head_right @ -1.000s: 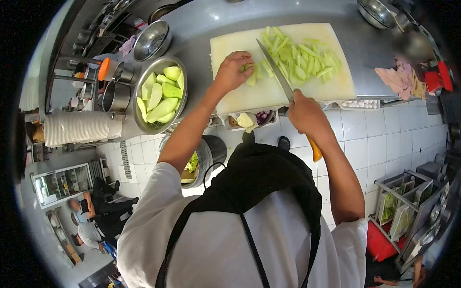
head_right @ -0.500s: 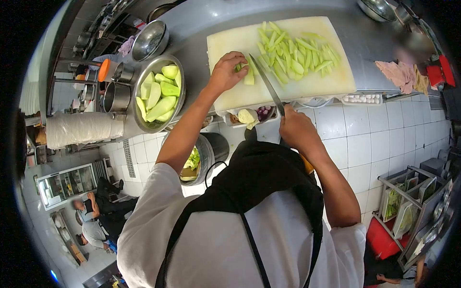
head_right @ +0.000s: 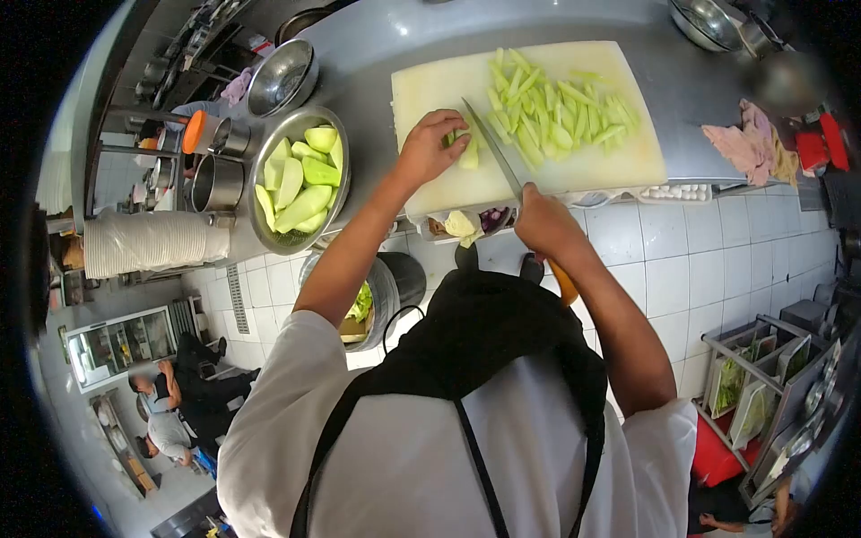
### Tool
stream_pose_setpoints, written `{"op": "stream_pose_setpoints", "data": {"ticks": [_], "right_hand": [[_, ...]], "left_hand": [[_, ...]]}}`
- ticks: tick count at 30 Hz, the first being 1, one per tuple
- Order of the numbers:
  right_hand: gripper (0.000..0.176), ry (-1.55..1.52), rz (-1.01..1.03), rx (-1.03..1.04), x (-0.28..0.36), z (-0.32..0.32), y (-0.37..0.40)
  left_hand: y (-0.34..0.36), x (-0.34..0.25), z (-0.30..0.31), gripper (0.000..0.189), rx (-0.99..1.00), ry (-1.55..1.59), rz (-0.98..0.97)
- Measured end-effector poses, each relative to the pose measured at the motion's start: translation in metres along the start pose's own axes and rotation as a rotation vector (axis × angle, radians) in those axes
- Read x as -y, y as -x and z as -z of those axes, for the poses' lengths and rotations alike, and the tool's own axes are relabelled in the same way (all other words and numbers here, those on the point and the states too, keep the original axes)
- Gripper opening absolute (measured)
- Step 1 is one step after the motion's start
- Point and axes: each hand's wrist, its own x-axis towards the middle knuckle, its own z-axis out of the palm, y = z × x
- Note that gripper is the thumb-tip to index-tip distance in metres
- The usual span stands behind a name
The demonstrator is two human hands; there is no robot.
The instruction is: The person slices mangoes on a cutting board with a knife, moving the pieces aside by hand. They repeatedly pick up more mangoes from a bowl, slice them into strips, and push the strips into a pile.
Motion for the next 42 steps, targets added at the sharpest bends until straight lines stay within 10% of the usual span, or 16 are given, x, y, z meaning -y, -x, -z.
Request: {"op": "stream_pose_setpoints", "data": {"ticks": [42], "right_hand": [[0.023, 0.281, 0.079, -0.178, -0.018, 0.014, 0.029]], "left_hand": [[0.027, -0.019, 0.003, 0.027, -0.11, -0.085, 0.112]]}}
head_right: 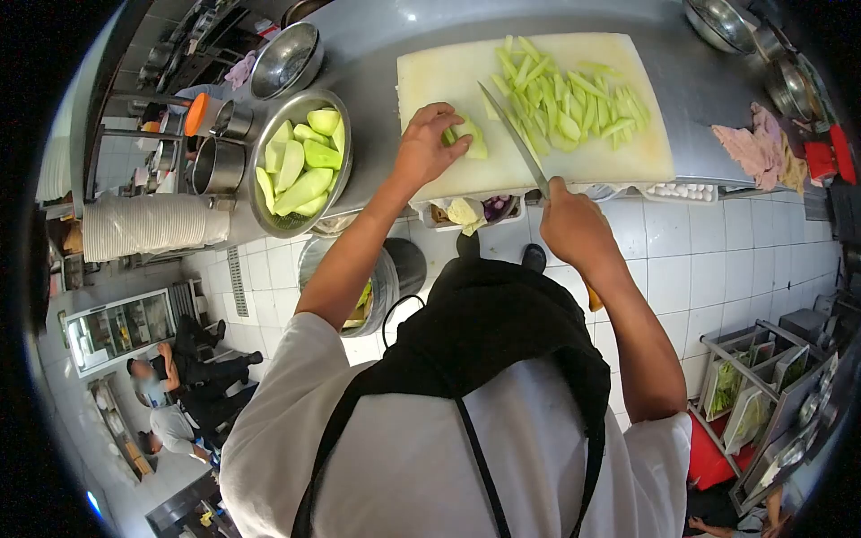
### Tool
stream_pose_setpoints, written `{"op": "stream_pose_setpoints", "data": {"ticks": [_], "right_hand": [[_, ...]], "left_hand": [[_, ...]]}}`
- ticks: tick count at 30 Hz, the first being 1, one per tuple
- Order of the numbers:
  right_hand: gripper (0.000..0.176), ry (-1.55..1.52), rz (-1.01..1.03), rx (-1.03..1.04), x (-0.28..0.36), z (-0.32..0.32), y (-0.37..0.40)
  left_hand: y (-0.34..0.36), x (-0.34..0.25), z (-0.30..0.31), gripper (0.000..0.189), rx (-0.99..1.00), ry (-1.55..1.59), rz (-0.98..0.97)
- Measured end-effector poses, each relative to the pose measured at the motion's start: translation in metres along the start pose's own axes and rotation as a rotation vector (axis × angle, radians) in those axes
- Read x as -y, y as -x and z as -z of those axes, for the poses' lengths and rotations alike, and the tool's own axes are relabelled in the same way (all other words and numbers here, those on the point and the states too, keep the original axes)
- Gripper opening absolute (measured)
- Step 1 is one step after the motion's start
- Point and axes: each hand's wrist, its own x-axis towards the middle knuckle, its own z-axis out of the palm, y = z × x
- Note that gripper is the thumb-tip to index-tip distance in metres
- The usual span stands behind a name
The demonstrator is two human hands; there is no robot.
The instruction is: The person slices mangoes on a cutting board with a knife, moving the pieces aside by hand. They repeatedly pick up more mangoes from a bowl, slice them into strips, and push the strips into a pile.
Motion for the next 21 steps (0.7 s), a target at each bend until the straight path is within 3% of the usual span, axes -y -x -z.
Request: {"op": "stream_pose_setpoints", "data": {"ticks": [5, 12, 17, 21], "right_hand": [[0.03, 0.014, -0.046, 0.033, -0.011, -0.021, -0.002], [0.029, -0.32, -0.099, 0.189, 0.008, 0.012, -0.017], [0.026, -0.297, -0.064, 0.019, -0.004, 0.017, -0.021], [0.022, -0.285, -0.04, 0.009, 0.002, 0.025, -0.008]], "left_hand": [[-0.009, -0.015, 0.004, 0.024, -0.076, -0.122, -0.145], [-0.038, -0.018, -0.02, 0.017, 0.133, -0.146, -0.136], [-0.045, -0.026, -0.02, 0.018, 0.259, -0.266, -0.127], [-0.041, -0.013, -0.009, 0.022, 0.137, -0.117, -0.114]]}}
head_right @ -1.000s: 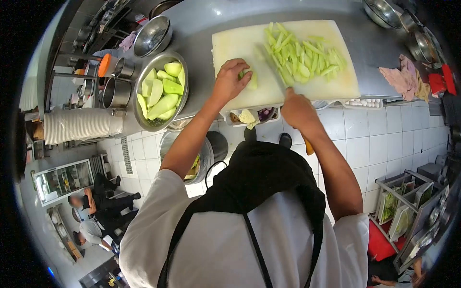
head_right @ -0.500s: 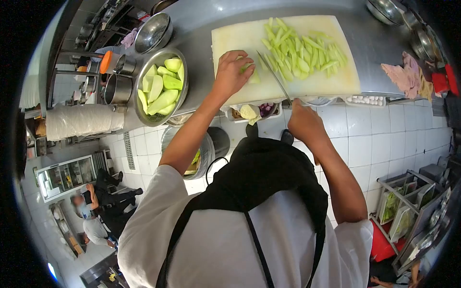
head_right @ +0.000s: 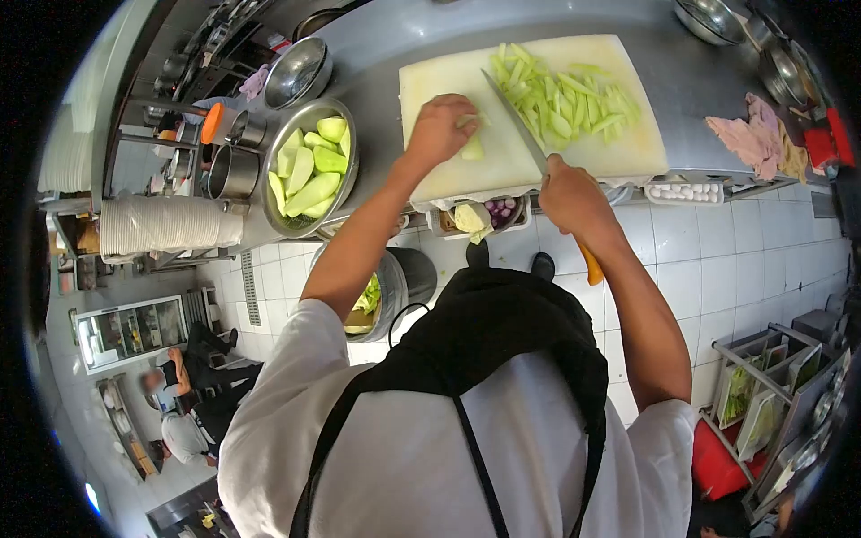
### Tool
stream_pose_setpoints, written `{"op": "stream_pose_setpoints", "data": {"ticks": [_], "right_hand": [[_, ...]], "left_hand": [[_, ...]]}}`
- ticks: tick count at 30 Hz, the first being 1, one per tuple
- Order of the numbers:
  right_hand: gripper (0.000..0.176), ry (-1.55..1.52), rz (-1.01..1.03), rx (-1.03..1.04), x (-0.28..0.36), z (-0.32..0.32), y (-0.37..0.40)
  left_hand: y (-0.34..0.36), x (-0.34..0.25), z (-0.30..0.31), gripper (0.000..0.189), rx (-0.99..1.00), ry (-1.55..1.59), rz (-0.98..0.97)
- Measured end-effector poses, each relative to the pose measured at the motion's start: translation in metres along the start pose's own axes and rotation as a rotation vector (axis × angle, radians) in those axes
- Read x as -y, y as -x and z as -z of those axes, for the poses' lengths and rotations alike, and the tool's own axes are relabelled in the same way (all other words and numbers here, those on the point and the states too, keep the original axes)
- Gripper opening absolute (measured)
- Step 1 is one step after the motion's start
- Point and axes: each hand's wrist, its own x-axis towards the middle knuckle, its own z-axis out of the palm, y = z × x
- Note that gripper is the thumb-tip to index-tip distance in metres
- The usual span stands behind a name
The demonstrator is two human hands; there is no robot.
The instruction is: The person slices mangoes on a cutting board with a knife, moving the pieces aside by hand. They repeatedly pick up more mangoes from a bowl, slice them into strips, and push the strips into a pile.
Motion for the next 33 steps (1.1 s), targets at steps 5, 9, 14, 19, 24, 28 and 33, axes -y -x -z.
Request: {"op": "stream_pose_setpoints", "data": {"ticks": [5, 9, 14, 19, 24, 28, 33], "right_hand": [[0.024, 0.046, 0.01, 0.113, -0.005, -0.011, 0.026], [0.029, 0.074, -0.005, 0.12, -0.025, -0.034, 0.02], [0.028, 0.159, 0.007, 0.048, -0.049, -0.036, 0.007], [0.024, 0.2, 0.061, 0.007, -0.054, -0.033, 0.01], [0.026, 0.166, -0.02, 0.094, -0.032, -0.026, 0.035], [0.028, 0.115, -0.034, 0.146, -0.03, -0.029, 0.042], [0.028, 0.163, -0.037, 0.136, -0.027, -0.033, 0.041]], "left_hand": [[0.03, 0.014, 0.024, 0.052, 0.098, 0.028, 0.025], [0.034, -0.001, 0.026, 0.069, 0.188, 0.003, 0.073], [0.039, 0.007, 0.005, 0.064, 0.137, 0.044, 0.048], [0.049, 0.002, -0.008, 0.057, 0.03, 0.061, -0.038], [0.054, 0.002, 0.003, 0.054, -0.08, -0.018, -0.117], [0.062, 0.007, 0.004, 0.053, -0.014, 0.086, 0.09], [0.065, 0.01, 0.013, 0.051, 0.016, 0.143, 0.098]]}}
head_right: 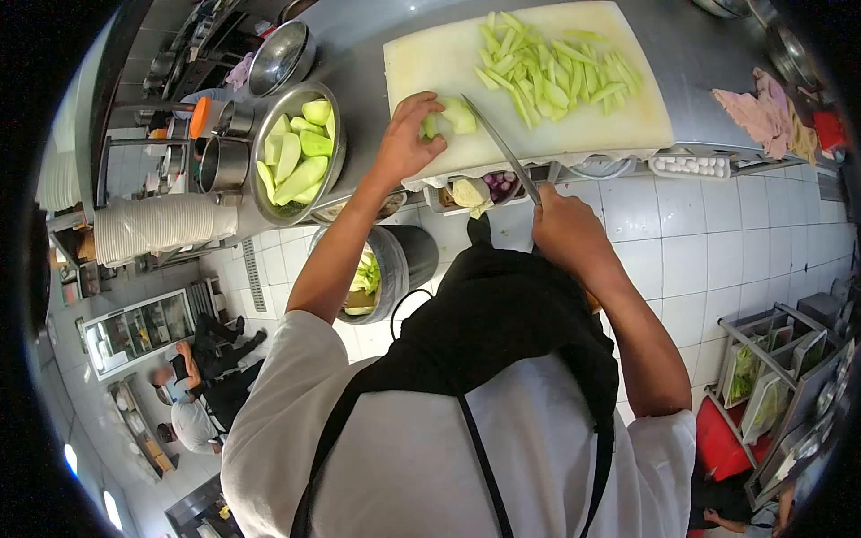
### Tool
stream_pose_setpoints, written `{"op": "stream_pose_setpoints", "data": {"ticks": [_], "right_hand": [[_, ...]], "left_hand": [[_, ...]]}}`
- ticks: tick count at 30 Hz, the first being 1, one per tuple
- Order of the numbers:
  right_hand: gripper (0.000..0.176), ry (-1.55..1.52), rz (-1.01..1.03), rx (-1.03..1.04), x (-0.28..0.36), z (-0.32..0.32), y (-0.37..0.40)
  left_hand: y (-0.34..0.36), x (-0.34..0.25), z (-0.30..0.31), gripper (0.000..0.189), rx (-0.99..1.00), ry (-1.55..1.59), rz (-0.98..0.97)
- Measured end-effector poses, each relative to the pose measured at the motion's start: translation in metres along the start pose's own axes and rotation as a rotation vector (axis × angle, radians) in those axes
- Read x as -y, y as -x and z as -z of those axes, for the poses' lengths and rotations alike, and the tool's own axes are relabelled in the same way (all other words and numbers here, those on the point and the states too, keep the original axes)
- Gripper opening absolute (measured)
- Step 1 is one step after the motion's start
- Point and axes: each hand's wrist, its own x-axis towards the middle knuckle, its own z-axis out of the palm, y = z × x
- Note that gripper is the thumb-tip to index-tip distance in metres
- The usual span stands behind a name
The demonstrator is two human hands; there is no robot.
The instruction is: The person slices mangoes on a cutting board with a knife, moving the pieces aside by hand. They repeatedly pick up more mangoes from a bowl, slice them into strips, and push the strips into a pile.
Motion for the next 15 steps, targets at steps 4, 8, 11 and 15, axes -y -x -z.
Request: {"op": "stream_pose_setpoints", "data": {"ticks": [4, 8, 11, 15], "right_hand": [[0.028, 0.0, 0.0, -0.003, 0.0, 0.0, 0.001], [0.028, -0.004, -0.014, 0.019, 0.003, 0.003, 0.003], [0.028, -0.017, -0.015, 0.016, 0.0, 0.005, 0.003], [0.029, -0.031, -0.026, 0.0, -0.006, 0.007, 0.004]], "left_hand": [[-0.002, -0.009, 0.004, 0.037, -0.041, -0.059, -0.028], [-0.016, -0.002, 0.001, 0.025, -0.046, -0.15, -0.08], [-0.018, -0.004, -0.003, 0.023, -0.095, -0.216, -0.099], [-0.006, -0.034, -0.006, 0.031, -0.114, -0.091, 0.135]]}}
